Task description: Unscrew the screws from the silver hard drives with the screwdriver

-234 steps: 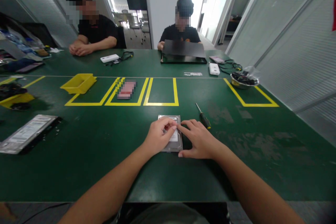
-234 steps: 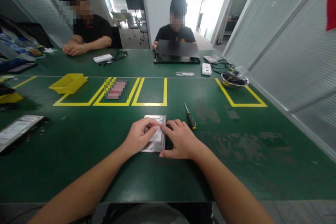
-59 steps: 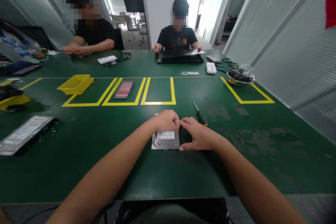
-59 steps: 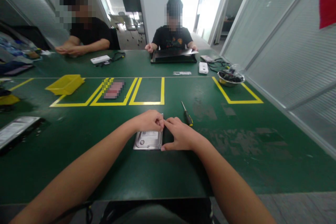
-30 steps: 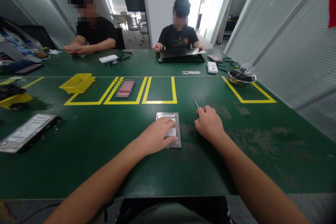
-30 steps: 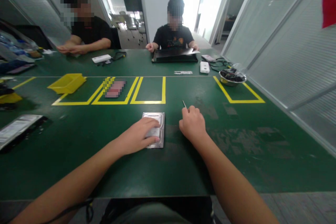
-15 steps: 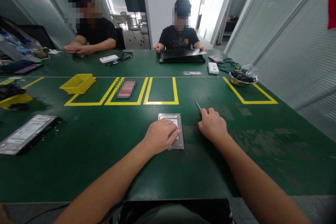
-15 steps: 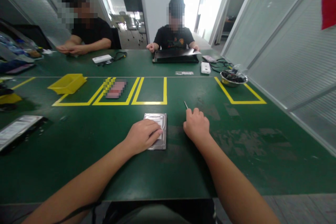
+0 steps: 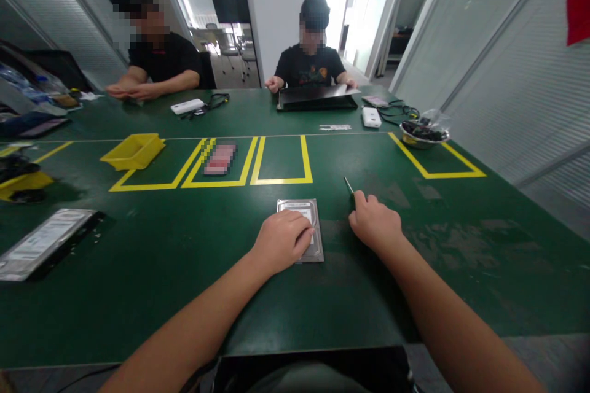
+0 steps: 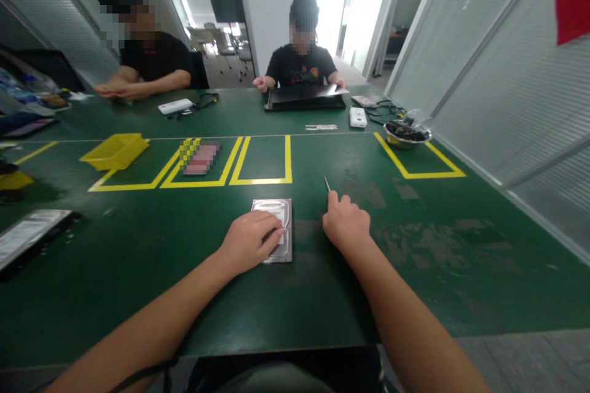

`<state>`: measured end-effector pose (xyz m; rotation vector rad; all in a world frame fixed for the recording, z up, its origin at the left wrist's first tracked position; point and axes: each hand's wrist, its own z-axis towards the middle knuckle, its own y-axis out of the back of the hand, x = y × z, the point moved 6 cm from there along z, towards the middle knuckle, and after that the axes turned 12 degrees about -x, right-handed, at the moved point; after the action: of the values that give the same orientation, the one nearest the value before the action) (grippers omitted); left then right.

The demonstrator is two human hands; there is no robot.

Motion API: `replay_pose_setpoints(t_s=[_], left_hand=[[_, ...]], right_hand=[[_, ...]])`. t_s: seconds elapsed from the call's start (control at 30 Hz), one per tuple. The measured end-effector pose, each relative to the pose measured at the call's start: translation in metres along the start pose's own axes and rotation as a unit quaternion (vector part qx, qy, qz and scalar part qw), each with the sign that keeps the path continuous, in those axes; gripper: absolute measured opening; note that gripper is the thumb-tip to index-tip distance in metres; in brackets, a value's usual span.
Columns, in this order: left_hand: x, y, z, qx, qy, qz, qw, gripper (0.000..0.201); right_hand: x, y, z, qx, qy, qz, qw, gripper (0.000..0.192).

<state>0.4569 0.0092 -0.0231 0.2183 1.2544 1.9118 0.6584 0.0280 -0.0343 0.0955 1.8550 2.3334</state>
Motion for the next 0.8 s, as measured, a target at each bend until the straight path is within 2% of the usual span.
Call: replay_pose_setpoints(t_s=[0.13, 0.43, 0.57, 0.7, 0.8], left_hand=[[0.0, 0.001, -0.001, -0.004, 0.002, -0.014, 1.0, 0.024], [-0.003, 0.002, -0.003, -0.006, 0.002, -0.023, 1.0, 0.027], [-0.004, 0.002, -0.003, 0.001, 0.001, -0.017, 1.0, 0.029], [-0.003, 0.002, -0.003, 0.005, 0.005, -0.011, 1.0, 0.03], [-0.003, 0.002, -0.003, 0.002, 0.005, -0.01, 1.0, 0.031]], right_hand=[[-0.002, 0.002, 0.0, -0.013, -0.005, 0.021, 1.0, 0.026], [-0.013, 0.023, 0.007, -0.137, -0.008, 0.141, 0.98, 0.023], [-0.021, 0.032, 0.013, -0.202, -0.001, 0.235, 0.951, 0.024], [-0.028, 0.044, 0.014, -0.252, -0.022, 0.311, 0.916, 0.033], [-0.029, 0.057, 0.013, -0.277, -0.04, 0.418, 0.864, 0.033]])
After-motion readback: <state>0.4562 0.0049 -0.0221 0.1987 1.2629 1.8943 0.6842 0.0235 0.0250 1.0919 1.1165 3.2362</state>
